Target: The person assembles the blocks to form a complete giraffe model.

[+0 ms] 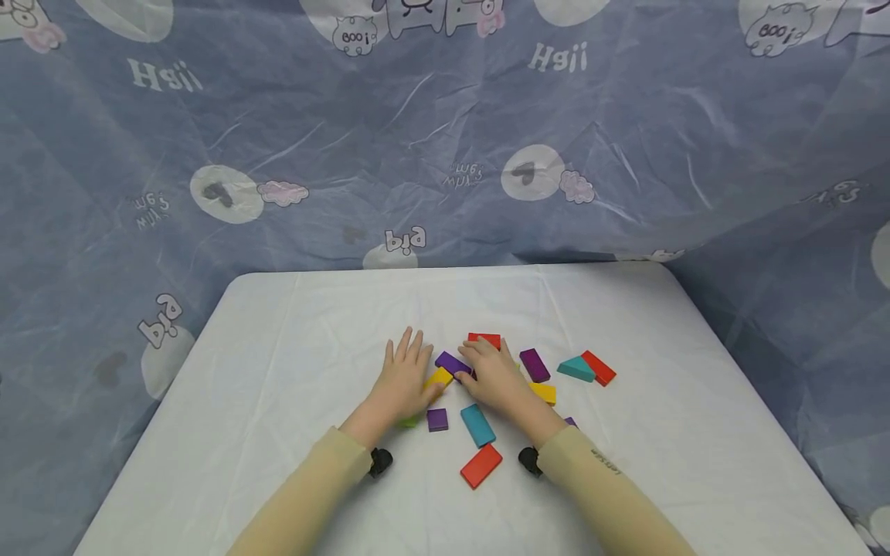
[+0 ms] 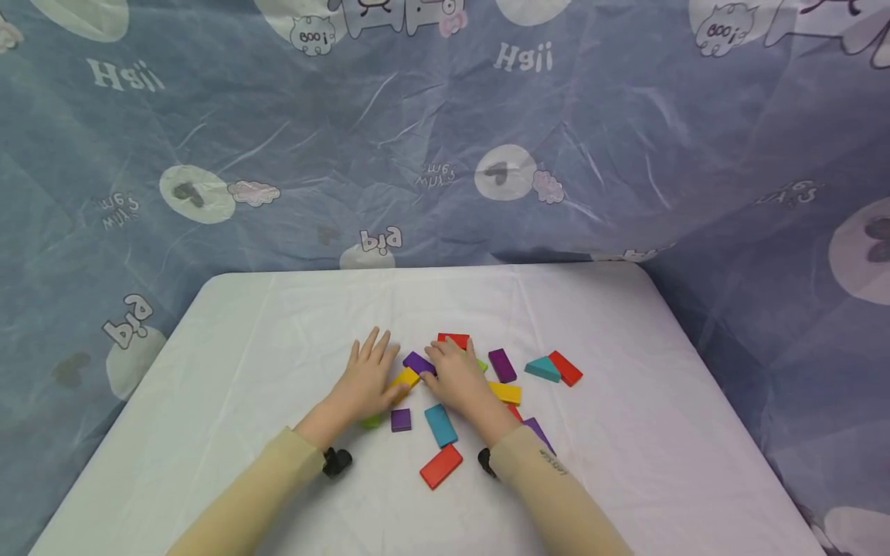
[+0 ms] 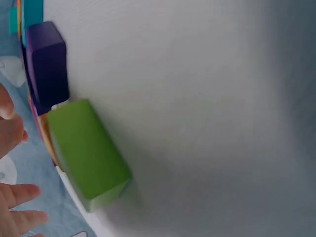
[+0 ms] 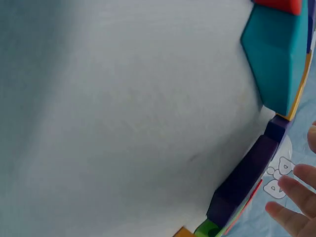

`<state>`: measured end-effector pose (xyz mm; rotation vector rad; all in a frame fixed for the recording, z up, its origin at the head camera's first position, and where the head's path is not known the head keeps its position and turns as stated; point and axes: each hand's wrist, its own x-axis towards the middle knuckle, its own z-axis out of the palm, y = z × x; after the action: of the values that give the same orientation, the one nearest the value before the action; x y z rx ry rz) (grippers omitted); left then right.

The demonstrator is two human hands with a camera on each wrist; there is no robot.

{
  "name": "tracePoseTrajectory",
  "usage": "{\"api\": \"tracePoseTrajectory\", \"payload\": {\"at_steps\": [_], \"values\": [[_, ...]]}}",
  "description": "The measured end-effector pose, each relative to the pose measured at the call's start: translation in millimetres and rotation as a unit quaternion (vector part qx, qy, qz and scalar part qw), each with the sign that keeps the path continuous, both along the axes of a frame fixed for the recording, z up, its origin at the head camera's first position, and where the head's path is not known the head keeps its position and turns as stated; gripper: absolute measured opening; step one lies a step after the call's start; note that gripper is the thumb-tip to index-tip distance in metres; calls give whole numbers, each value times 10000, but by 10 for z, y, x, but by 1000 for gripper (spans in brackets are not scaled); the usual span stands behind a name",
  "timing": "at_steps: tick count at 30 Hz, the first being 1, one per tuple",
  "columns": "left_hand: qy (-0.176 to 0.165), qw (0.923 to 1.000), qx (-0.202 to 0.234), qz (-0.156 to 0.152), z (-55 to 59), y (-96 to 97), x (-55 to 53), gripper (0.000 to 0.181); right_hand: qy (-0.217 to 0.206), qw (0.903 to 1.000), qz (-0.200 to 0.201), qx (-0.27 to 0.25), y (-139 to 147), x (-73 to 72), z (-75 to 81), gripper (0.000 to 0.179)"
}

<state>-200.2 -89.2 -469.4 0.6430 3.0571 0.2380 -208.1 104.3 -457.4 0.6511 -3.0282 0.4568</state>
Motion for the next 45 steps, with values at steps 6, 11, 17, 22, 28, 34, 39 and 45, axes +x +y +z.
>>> {"api": "tracePoseTrajectory", "payload": {"at_steps": [6, 11, 17, 22, 28, 34, 39, 45], "values": [[-118, 9999, -75, -45, -65, 9, 49, 72, 13, 10000, 61, 34, -51, 6, -28, 49], [-52, 9999, -105, -98, -96, 25, 73, 65, 16, 9999, 148, 26, -76, 2, -54, 46], [119, 9997, -195, -56, -102, 43, 93, 56, -77, 9999, 101, 56, -100, -9, -110, 42], [152, 9999, -61, -5, -108, 54, 95, 51, -302, 9993, -172, -141, -122, -29, -137, 42], [-113, 9994, 309, 100, -79, 74, 77, 44, -629, 9958, -526, -414, -127, -77, -106, 40], [-616, 9963, 590, 81, -19, 35, 37, 36, -696, 9947, -597, -475, -66, -98, -98, 38], [-818, 9945, 649, 131, 22, -7, -17, 29, -733, 9943, -621, -472, 8, -106, -99, 37], [-906, 9933, 694, 192, 41, -22, -70, 26, -821, 9938, -534, -526, 75, -77, -86, 35]]}}
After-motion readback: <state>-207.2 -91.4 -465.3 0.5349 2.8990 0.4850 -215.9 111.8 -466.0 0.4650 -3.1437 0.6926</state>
